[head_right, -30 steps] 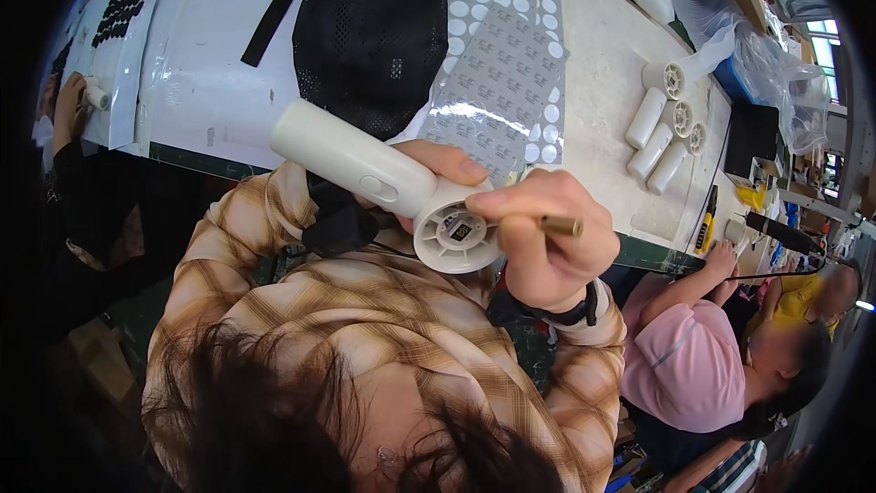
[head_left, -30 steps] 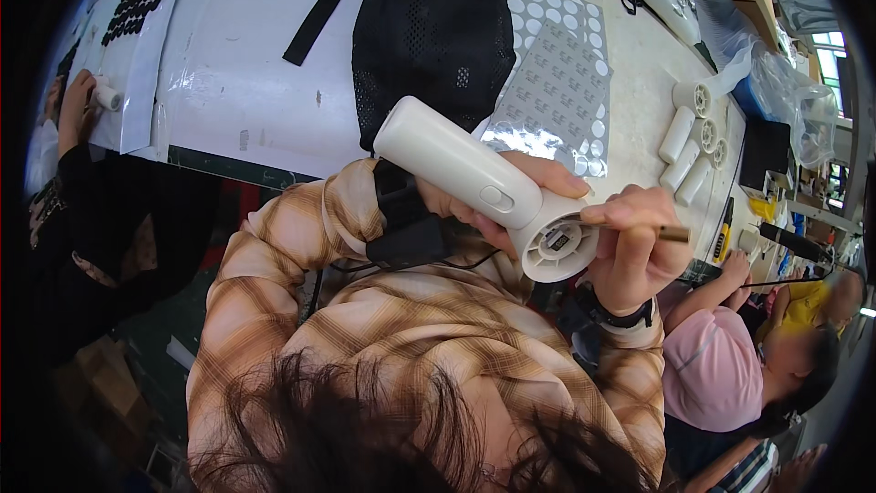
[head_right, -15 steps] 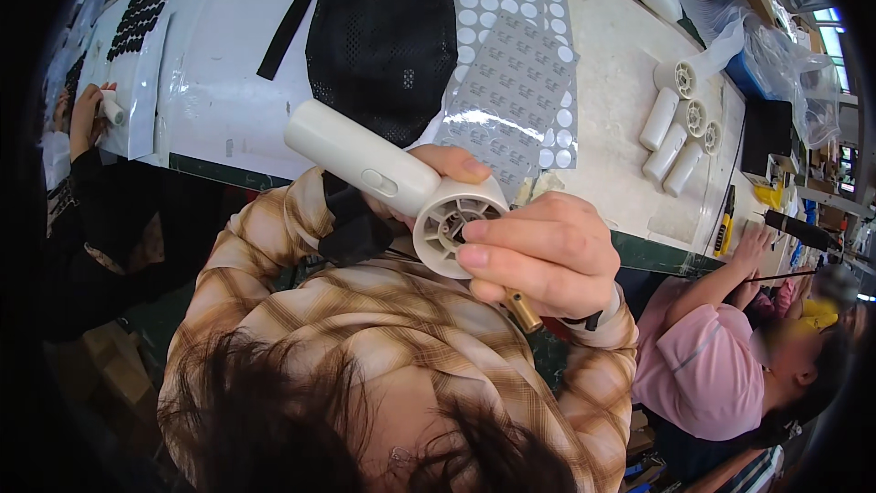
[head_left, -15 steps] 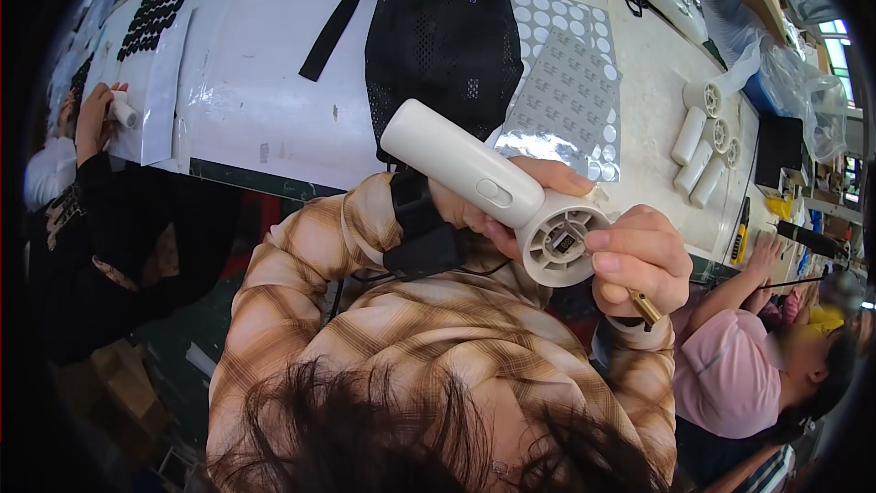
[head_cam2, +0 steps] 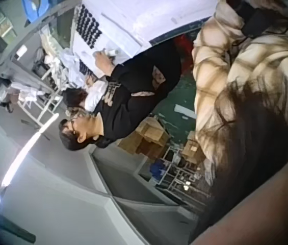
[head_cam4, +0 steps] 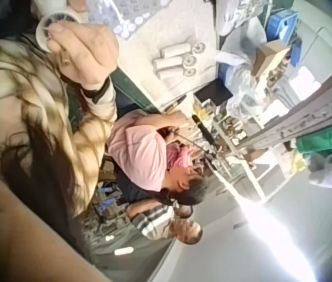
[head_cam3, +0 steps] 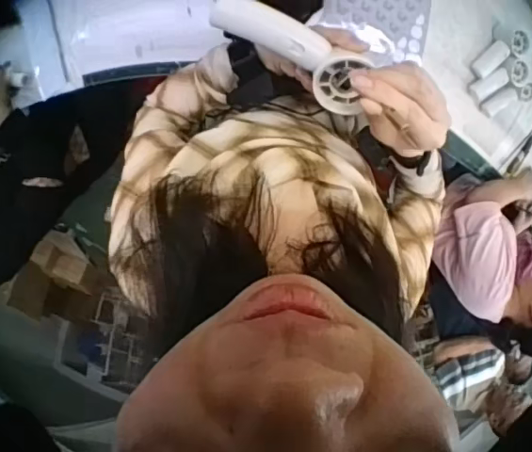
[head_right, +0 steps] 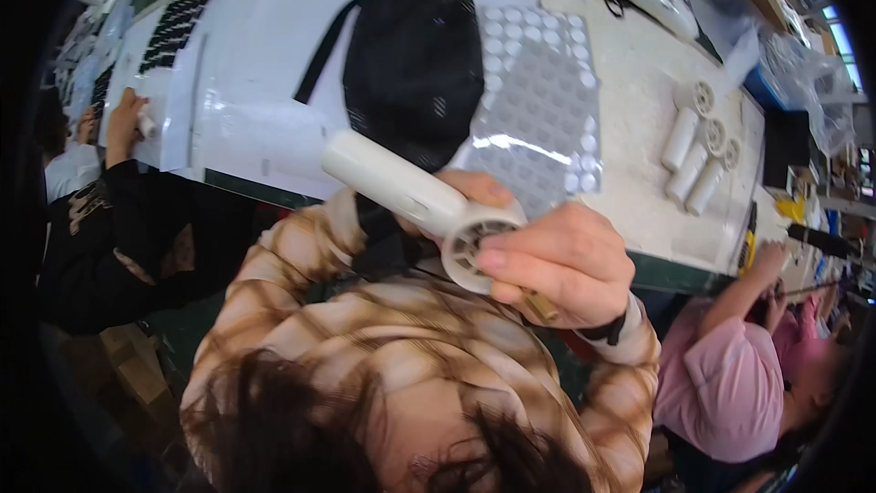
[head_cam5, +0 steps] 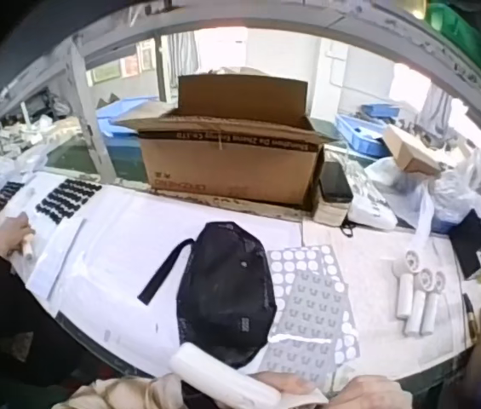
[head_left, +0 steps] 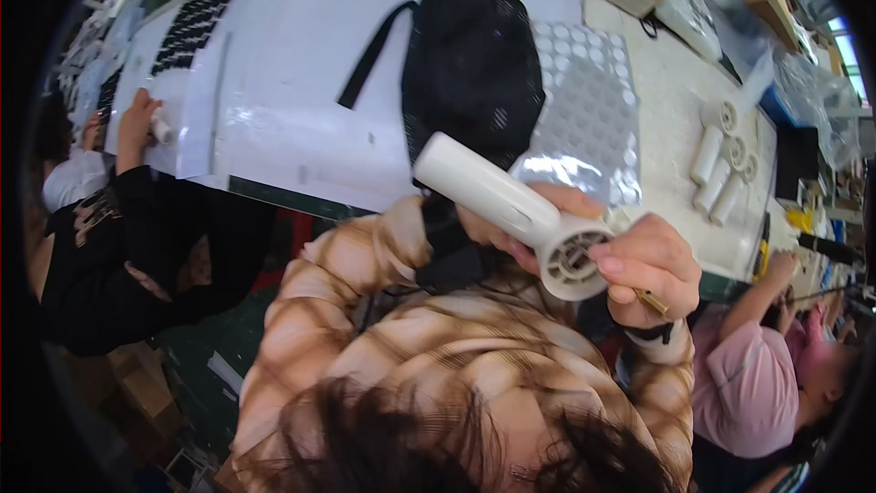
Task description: Assembling handheld fans by connecting components and fitting them into plastic housings at a factory workstation.
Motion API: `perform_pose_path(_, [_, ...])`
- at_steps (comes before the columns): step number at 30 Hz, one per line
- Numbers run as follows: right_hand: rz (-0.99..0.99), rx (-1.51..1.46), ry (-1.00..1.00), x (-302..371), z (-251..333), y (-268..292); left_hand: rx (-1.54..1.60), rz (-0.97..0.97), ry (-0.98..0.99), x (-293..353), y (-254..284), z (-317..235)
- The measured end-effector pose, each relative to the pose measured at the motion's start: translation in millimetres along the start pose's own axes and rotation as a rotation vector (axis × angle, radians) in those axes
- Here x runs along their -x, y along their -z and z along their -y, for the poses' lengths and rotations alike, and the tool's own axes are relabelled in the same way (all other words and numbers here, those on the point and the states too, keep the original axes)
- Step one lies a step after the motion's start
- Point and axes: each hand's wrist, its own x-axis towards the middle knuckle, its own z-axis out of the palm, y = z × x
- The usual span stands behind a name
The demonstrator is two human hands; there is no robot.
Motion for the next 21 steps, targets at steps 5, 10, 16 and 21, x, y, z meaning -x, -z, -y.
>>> perform_pose_path(5, [-0.033, 0.109, -0.082, 21.9, -1.7, 2.6, -0.889, -0.144, -0.961, -13.3, -33.0, -1.6])
perform_pose_path(10, [-0.097, 0.098, -0.048, 34.4, -0.1, 1.4, 0.049, -0.081, -0.15, -19.6, -62.2, -11.4])
perform_pose_path(16, [-0.123, 0.084, -0.147, 29.7, -3.2, -9.9, -0.112, -0.021, -0.008, -6.8, -48.9, -21.2])
perform_pose_path(21, [-0.016, -0.065, -0.071, 9.2, -1.1, -6.3, -0.164, -0.1, -0.06, -3.3, -50.3, -23.1])
